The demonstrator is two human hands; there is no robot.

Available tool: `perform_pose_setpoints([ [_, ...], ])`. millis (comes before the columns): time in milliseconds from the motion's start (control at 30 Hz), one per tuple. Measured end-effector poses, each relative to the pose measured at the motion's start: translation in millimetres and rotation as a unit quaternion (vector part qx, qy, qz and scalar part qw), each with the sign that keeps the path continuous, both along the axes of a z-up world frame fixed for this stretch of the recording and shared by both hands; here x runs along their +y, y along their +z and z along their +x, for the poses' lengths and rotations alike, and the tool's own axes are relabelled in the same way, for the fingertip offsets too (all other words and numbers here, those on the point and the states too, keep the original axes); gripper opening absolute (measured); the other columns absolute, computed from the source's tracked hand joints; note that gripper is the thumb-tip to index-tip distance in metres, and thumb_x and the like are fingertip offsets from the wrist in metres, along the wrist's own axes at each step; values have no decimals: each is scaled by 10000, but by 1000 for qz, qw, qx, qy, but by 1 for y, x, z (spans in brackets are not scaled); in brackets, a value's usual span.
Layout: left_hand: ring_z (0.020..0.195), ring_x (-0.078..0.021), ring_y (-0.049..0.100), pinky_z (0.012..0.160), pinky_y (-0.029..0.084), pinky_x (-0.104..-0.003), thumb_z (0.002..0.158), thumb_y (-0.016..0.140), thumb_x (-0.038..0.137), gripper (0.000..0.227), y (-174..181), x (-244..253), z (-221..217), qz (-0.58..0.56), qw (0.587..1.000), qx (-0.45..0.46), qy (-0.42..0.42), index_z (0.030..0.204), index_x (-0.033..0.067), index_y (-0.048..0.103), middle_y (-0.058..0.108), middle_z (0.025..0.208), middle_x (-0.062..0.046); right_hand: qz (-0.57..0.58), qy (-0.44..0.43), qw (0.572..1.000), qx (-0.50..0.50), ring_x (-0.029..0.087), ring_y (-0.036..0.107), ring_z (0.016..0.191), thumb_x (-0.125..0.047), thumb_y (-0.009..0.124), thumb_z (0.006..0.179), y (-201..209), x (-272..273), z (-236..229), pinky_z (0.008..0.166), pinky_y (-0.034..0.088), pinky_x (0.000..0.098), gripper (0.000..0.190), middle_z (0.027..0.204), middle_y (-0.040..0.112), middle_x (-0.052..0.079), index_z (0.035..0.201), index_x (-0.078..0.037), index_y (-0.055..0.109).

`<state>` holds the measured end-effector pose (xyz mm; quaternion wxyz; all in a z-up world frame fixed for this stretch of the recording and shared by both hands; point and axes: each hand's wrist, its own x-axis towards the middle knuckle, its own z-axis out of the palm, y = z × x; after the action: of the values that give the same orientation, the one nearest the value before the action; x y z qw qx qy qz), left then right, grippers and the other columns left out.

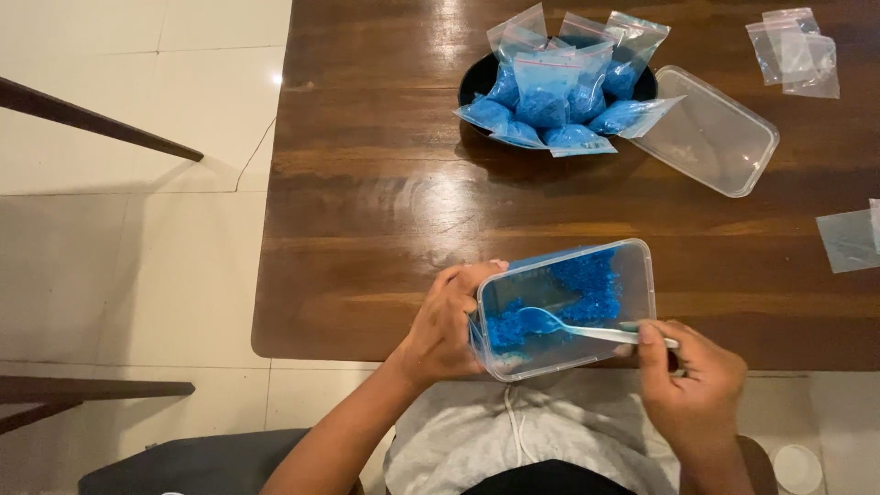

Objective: The person is bagging blue granular material into small plastic zip-lock bags using a small plastic spoon.

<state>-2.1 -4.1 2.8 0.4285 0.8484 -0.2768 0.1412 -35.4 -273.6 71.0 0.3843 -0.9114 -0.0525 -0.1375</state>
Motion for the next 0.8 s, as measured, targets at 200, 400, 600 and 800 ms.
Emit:
perform_pose_setpoints([
  [200, 1243, -293, 633, 1030, 463, -545, 739, 851, 532, 813, 3, -1, 0, -3, 1000, 11, 8, 1330, 101, 496, 583, 1361, -120, 102, -13, 987, 122, 92, 550, 505, -169, 580, 1020, 7, 22, 1, 522, 430, 248, 385, 580, 675, 8, 691, -52, 742],
  [400, 1262, -280, 613, 1088, 435, -547, 640, 922, 500, 1018, 6, 0, 1, -9, 999, 43, 20, 1410, 48, 434, 561, 1388, -102, 123, -13, 972, 201, 141, 572, 331, -177, 584, 996, 3, 8, 15, 378, 504, 269, 366, 644, 800, 121, 778, 7, 813],
  [600, 1382, -345, 493, 1146, 424, -519, 660, 870, 602, 1202, 4, 6, 0, -19, 997, 72, 7, 1506, 64, 207, 424, 1524, -192, 197, -65, 940, 270, 228, 543, 373, -135, 586, 1015, 4, 2, 26, 451, 493, 335, 287, 795, 802, 264, 1081, 91, 752],
  [800, 1419, -345, 448, 1231, 373, -480, 528, 791, 696, 1290, 37, 40, 7, -163, 967, 193, -44, 1503, 62, 234, 334, 1541, -186, 206, -81, 944, 243, 211, 507, 383, -146, 537, 1069, 5, -3, 29, 423, 449, 320, 331, 770, 773, 259, 1070, 108, 748],
])
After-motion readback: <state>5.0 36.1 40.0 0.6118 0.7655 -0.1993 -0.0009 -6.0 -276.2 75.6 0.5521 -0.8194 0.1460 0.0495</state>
